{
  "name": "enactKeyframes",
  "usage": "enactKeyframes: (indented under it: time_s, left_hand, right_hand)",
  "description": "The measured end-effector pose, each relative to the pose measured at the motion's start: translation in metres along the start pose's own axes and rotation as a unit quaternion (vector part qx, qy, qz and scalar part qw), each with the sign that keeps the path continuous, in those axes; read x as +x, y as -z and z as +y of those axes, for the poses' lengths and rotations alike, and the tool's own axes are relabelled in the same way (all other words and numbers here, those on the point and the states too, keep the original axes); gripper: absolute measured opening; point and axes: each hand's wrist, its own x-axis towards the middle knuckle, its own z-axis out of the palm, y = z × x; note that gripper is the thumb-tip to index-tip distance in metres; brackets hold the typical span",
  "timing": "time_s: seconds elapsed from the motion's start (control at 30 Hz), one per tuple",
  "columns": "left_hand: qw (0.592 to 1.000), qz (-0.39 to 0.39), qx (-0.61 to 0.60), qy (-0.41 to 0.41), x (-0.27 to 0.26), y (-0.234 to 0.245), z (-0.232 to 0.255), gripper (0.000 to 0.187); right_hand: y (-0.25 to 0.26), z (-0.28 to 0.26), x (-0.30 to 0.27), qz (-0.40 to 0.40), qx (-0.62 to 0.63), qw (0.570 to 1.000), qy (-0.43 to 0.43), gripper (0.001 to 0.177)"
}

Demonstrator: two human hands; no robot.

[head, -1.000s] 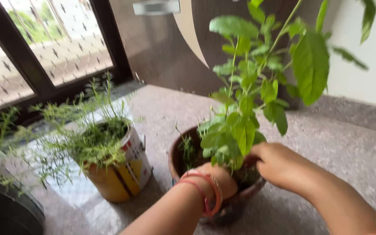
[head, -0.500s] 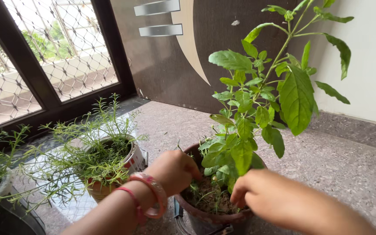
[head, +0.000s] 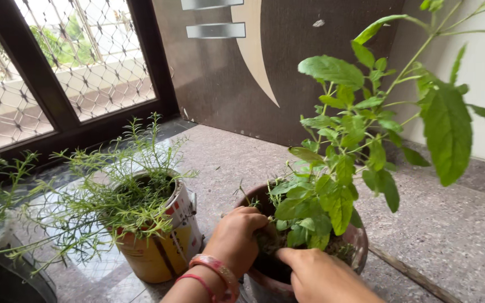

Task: The person clears dry leaves from a potted plant and uses a wooden stake to loosen the soil in the pot.

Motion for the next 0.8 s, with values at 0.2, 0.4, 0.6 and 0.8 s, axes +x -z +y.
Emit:
enactKeyframes:
  time_s: [0.2,0.4,0.6,0.8]
  left_hand:
    - [0.999,0.020,-0.039,0.024,0.003,0.003,-0.003,0.036]
    - [0.991,-0.065,-0.079,0.081,0.019,0.009,-0.017,0.035]
    - [0.962,-0.263,0.030,0.071,0.025,0.042,-0.002,0.035]
    - [0.953,-0.264,0.141,0.040,0.020,0.025,0.017,0.023]
  right_hand:
    - [-0.009,0.007,0.010,0.041,0.013,0.998,0.046,0.059]
    - [-0.007,-0.004,0.004,0.111,0.070,0.991,-0.008,0.042]
    - [0.004,-0.017,0.007,0.090,0.093,0.989,-0.077,0.056]
    - [-0.004,0.000,0.011,0.133,0.028,0.988,-0.066,0.047]
